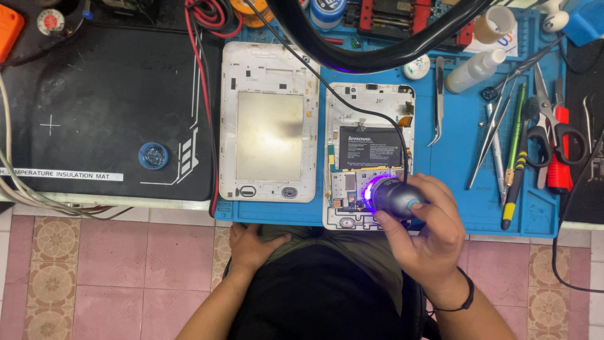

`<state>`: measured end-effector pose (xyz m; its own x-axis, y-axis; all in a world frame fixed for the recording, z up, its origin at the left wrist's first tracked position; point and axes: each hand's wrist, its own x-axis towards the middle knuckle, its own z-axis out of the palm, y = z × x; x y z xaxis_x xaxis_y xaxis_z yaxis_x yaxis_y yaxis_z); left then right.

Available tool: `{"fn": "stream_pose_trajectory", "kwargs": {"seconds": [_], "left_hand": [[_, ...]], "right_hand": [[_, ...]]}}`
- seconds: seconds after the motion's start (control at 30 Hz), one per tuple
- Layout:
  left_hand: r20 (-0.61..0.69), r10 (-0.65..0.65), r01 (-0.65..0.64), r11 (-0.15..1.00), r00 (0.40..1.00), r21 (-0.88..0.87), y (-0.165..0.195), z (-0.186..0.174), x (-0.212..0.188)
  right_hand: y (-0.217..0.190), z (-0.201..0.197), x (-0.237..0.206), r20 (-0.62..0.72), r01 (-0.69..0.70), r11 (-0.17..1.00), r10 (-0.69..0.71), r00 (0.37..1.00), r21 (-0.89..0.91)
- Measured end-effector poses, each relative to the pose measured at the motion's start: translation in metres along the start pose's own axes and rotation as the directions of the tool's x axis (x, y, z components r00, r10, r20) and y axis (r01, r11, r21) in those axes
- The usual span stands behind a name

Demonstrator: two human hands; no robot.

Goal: The person uses tweezers to place a small component onto the motherboard of a disassembled Lenovo tablet. They then use a UV flashlight to cure the component and later remove the motherboard from the tablet casing.

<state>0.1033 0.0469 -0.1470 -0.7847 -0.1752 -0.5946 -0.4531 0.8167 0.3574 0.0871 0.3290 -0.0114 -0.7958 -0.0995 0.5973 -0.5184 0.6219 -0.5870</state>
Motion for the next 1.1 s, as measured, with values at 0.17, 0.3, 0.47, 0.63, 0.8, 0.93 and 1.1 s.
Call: {"fn": "stream_pose_trajectory", "kwargs": {"seconds": [0.17, 0.3, 0.47, 0.63, 0.8, 0.93, 1.1], "left_hand": [[-0.012, 0.011, -0.011, 1.000, 1.000, -0.012, 0.002, -0.002, -0.001], [-0.043, 0.029, -0.030, 0.999, 0.999, -0.023, 0.003, -0.003, -0.002], [-0.090, 0.068, -0.069, 0.998, 0.994, -0.007, -0.001, -0.003, -0.003], [-0.040, 0.056, -0.055, 0.998, 0.998, 0.004, -0.007, -0.001, -0.001], [0.192, 0.085, -0.072, 0.994, 0.978, -0.077, -0.012, -0.010, -0.001], [0.414, 0.375, -0.227, 0.903, 0.830, -0.364, -0.005, -0.043, -0.030], [-0.002, 0.816, -0.707, 0.500, 0.578, -0.501, 0.018, -0.121, -0.108]], "right_hand": [[-0.002, -0.001, 0.001, 0.004, 0.002, 1.000, -0.002, 1.000, -0.007], [-0.003, 0.000, 0.000, -0.001, -0.036, 0.999, 0.036, 0.999, 0.029], [-0.003, 0.000, -0.001, -0.019, -0.011, 0.998, 0.013, 1.000, 0.065], [-0.001, -0.013, 0.005, -0.033, -0.006, 0.997, 0.009, 0.999, 0.073], [-0.003, -0.026, 0.012, 0.062, -0.064, 0.986, 0.055, 0.997, 0.152], [-0.018, -0.026, 0.024, 0.056, -0.107, 0.978, 0.098, 0.994, 0.181], [-0.065, -0.025, 0.054, 0.096, -0.111, 0.982, 0.097, 0.991, 0.155]]}}
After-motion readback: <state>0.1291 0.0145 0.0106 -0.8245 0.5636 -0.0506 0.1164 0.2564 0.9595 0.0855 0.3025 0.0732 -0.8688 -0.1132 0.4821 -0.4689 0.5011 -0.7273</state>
